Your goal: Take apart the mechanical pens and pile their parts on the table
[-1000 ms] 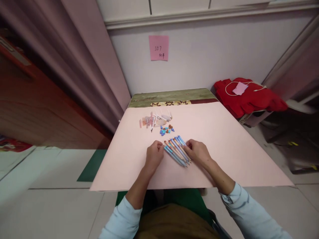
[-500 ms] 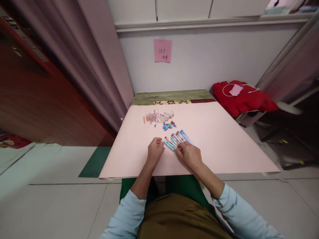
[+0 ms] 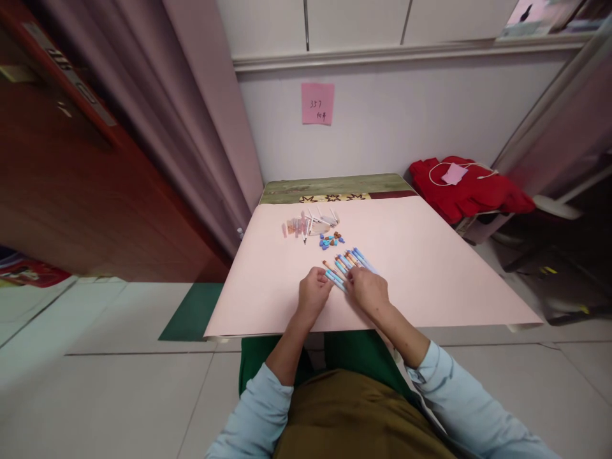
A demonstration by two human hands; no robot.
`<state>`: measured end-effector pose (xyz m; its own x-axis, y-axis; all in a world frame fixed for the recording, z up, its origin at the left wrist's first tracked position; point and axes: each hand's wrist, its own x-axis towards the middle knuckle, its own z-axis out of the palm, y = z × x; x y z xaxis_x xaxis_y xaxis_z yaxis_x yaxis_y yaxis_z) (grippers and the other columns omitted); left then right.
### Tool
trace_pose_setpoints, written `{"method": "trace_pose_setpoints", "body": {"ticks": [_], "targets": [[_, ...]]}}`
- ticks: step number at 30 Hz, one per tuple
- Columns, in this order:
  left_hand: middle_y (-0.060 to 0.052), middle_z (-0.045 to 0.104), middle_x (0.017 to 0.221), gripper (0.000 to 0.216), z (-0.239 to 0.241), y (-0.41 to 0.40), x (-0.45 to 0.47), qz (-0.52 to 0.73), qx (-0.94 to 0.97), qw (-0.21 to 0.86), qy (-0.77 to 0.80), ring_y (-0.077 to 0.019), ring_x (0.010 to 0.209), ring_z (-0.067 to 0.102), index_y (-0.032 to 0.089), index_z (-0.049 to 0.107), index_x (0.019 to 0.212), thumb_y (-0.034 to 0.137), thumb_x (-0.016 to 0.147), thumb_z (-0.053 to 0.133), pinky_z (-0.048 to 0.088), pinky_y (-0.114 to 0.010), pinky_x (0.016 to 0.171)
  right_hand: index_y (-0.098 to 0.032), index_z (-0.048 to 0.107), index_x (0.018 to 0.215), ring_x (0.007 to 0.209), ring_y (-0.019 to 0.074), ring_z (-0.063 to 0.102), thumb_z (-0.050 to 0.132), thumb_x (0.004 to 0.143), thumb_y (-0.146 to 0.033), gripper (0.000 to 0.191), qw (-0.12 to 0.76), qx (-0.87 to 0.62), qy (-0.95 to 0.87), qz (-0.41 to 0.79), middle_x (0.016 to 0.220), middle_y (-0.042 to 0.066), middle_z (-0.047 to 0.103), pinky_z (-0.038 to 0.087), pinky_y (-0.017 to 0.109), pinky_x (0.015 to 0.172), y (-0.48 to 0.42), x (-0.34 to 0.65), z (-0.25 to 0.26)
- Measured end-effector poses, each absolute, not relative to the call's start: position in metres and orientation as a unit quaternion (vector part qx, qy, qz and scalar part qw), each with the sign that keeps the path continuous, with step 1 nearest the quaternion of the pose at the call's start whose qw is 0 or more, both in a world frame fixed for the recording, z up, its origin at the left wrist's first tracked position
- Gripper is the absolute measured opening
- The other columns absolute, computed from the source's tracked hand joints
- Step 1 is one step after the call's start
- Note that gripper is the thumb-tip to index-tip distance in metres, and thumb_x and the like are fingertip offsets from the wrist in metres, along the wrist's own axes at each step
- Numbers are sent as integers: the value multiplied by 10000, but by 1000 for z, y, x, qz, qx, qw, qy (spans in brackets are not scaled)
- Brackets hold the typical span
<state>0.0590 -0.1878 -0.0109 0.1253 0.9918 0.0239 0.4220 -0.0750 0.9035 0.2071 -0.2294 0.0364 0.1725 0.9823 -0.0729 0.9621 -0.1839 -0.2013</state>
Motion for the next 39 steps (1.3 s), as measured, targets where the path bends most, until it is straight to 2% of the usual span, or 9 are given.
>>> {"method": "trace_pose_setpoints", "body": {"ticks": [4, 9, 14, 19, 22, 26, 29, 34, 39], "targets": [[-13, 657, 761, 243, -13, -186, 65, 369, 647, 389, 542, -135, 661, 623, 182, 591, 947, 174, 711, 646, 476, -249, 644, -238, 697, 956, 906, 236, 674, 548, 872, -381, 223, 53, -778, -613, 126, 932, 69, 721, 445, 293, 714, -224, 211, 39], [-44, 670, 841, 242, -16, -187, 57, 416, 585, 467, 517, -120, 641, 616, 167, 599, 959, 211, 727, 652, 470, -239, 600, -224, 691, 943, 854, 227, 671, 517, 867, -315, 211, 70, -789, -604, 92, 953, 77, 722, 423, 295, 686, -226, 210, 41], [-52, 670, 786, 270, -9, -183, 52, 447, 468, 573, 503, -101, 550, 569, 142, 619, 935, 313, 741, 695, 400, -210, 482, -226, 689, 835, 755, 212, 641, 530, 837, -334, 193, 164, -796, -571, 113, 798, 45, 715, 373, 285, 626, -226, 211, 48], [-151, 709, 1042, 363, 10, -176, 52, 498, 343, 705, 370, -177, 862, 676, 124, 639, 1066, 370, 803, 689, 517, -273, 724, -197, 676, 776, 662, 163, 571, 604, 780, -417, 232, 351, -676, -560, 326, 709, 10, 667, 364, 252, 587, -222, 201, 45], [-169, 711, 1057, 309, 21, -174, 46, 524, 285, 731, 332, -213, 974, 674, 107, 662, 1020, 318, 799, 711, 512, -338, 886, -169, 664, 818, 581, 121, 494, 587, 808, -487, 328, 411, -577, -509, 489, 665, -1, 622, 353, 235, 552, -221, 188, 41], [-138, 717, 1051, 256, 31, -175, 35, 521, 240, 741, 349, -210, 950, 680, 138, 664, 979, 295, 787, 728, 546, -339, 822, -144, 655, 815, 470, 83, 409, 506, 863, -599, 481, 402, -482, -380, 680, 570, -4, 564, 292, 208, 467, -219, 171, 42], [-119, 726, 970, 242, 31, -175, 33, 534, 232, 732, 355, -195, 890, 685, 135, 664, 926, 284, 758, 755, 555, -305, 760, -142, 658, 823, 411, 52, 313, 577, 836, -575, 441, 394, -425, -287, 763, 502, -51, 466, 235, 183, 431, -215, 162, 39], [-112, 722, 820, 257, 15, -168, 35, 556, 235, 701, 380, -168, 738, 684, 104, 657, 857, 271, 711, 787, 534, -270, 685, -149, 665, 734, 421, 74, 422, 592, 830, -539, 408, 439, -516, -409, 611, 516, -13, 553, 311, 198, 455, -209, 153, 24], [-94, 705, 737, 239, 4, -159, 34, 580, 226, 673, 400, -159, 699, 683, 84, 656, 807, 232, 683, 796, 531, -264, 691, -198, 687, 726, 604, 156, 612, 519, 894, -448, 346, 361, -643, -597, 317, 637, 40, 680, 394, 240, 610, -212, 149, 24]]}}
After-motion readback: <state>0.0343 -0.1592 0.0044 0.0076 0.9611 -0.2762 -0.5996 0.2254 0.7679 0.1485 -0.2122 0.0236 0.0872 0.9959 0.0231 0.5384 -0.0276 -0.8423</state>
